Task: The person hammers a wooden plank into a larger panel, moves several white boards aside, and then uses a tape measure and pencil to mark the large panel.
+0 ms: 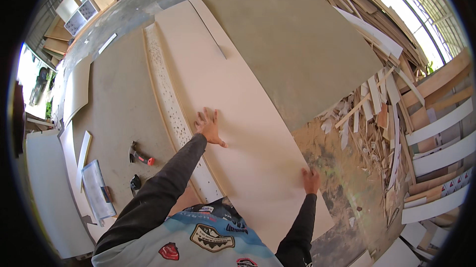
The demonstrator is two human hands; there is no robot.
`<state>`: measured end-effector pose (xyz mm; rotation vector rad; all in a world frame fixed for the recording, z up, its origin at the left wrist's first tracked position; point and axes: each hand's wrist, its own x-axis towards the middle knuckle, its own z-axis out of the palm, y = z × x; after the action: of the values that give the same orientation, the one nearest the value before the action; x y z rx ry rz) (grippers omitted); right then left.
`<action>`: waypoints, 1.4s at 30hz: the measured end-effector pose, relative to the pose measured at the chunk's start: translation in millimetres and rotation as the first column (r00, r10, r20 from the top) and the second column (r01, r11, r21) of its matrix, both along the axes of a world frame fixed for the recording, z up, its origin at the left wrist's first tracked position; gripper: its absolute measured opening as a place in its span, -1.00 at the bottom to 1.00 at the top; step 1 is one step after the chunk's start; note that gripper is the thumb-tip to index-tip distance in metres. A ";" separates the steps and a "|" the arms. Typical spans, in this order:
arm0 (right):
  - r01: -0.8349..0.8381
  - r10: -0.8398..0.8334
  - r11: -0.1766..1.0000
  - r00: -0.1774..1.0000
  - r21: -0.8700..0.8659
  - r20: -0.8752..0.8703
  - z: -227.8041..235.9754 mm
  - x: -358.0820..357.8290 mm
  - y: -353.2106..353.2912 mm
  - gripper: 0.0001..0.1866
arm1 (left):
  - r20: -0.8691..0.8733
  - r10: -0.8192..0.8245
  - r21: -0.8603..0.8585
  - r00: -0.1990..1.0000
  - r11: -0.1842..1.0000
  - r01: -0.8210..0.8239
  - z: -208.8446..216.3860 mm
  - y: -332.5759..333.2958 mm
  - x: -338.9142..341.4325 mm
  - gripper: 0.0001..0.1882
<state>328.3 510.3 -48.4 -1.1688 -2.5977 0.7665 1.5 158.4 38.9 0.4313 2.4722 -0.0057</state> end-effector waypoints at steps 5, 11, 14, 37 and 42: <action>0.040 -0.066 0.986 0.985 0.159 0.158 12.3 -38.4 -12.7 -0.42 | -0.025 -0.009 -0.019 1.000 1.000 0.009 -8.1 -8.7 -16.9 0.66; -0.019 -0.032 0.990 0.938 0.142 0.346 34.6 -128.1 -36.0 -0.40 | -0.008 -0.001 -0.057 1.000 0.998 0.001 -1.5 -7.8 -17.7 0.67; -0.018 -0.013 0.991 0.972 0.130 0.233 51.2 -174.0 -59.1 -0.44 | -0.027 -0.012 -0.076 1.000 0.997 0.010 -2.5 -7.2 -6.1 0.67; -0.063 0.065 0.998 0.982 -0.018 0.179 49.8 -64.8 -16.1 -0.60 | -0.042 0.005 -0.046 0.999 0.999 -0.007 -4.2 -18.4 -11.4 0.68; -0.108 0.098 0.990 0.989 0.092 0.113 53.6 -127.2 -30.9 -0.63 | -0.051 -0.037 -0.071 0.998 0.997 0.034 -3.6 -10.8 -12.2 0.70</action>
<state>201.1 479.4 5.3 -1.0845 -2.7686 0.6028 -10.7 147.6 35.4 0.4501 2.5067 -0.1200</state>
